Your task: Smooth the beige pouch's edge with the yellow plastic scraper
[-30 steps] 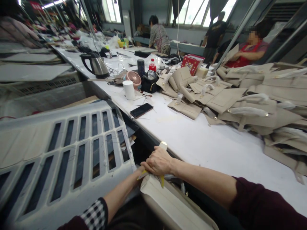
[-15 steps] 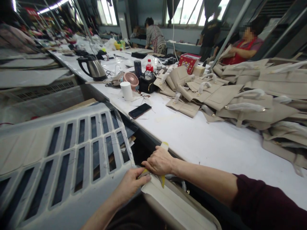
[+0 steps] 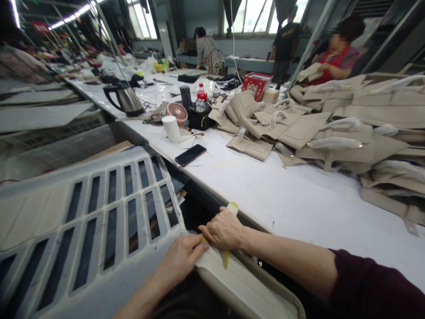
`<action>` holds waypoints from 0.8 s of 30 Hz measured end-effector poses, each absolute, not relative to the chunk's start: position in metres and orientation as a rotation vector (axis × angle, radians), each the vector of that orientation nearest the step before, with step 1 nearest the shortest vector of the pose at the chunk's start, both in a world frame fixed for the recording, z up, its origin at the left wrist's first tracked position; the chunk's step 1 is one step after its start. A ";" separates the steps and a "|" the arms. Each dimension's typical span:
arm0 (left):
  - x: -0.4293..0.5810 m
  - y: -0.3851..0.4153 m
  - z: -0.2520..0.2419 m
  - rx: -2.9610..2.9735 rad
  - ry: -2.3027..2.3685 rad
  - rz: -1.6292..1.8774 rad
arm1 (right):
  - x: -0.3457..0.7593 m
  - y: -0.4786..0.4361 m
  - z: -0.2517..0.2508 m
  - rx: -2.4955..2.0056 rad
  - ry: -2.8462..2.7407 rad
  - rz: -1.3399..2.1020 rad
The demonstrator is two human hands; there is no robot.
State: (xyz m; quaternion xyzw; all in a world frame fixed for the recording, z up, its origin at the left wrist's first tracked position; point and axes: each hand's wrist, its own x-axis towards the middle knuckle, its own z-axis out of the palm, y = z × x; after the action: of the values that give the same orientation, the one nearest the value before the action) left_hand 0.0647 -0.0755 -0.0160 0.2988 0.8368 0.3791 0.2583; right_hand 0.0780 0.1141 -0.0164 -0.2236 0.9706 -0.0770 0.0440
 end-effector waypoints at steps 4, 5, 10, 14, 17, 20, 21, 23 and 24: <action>0.064 -0.080 -0.022 0.741 1.973 1.283 | 0.097 0.111 -0.017 -0.469 2.992 -0.271; 0.063 -0.081 -0.023 0.674 1.847 1.365 | 0.101 0.110 -0.017 -0.428 2.993 -0.280; 0.051 -0.077 -0.027 0.427 1.444 1.550 | 0.113 0.109 -0.015 -0.301 2.993 -0.272; 0.044 -0.073 -0.030 0.462 1.501 1.490 | 0.116 0.106 -0.013 -0.242 2.999 -0.266; 0.041 -0.073 -0.032 0.452 1.424 1.502 | 0.120 0.112 -0.013 -0.065 2.974 -0.362; 0.040 -0.072 -0.033 0.420 1.420 1.471 | 0.125 0.125 -0.009 0.249 2.921 -0.509; 0.040 -0.071 -0.034 0.425 1.446 1.452 | 0.125 0.130 -0.006 0.326 2.903 -0.543; 0.040 -0.067 -0.034 0.460 1.506 1.422 | 0.124 0.136 -0.001 0.401 2.877 -0.585; 0.040 -0.064 -0.034 0.478 1.541 1.412 | 0.123 0.137 0.001 0.423 2.863 -0.604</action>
State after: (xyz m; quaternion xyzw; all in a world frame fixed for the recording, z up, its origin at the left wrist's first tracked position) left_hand 0.0401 -0.0643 -0.0345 0.1958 0.6311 0.5783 0.4785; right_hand 0.1228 0.1370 0.0008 0.1424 0.9642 -0.2035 0.0925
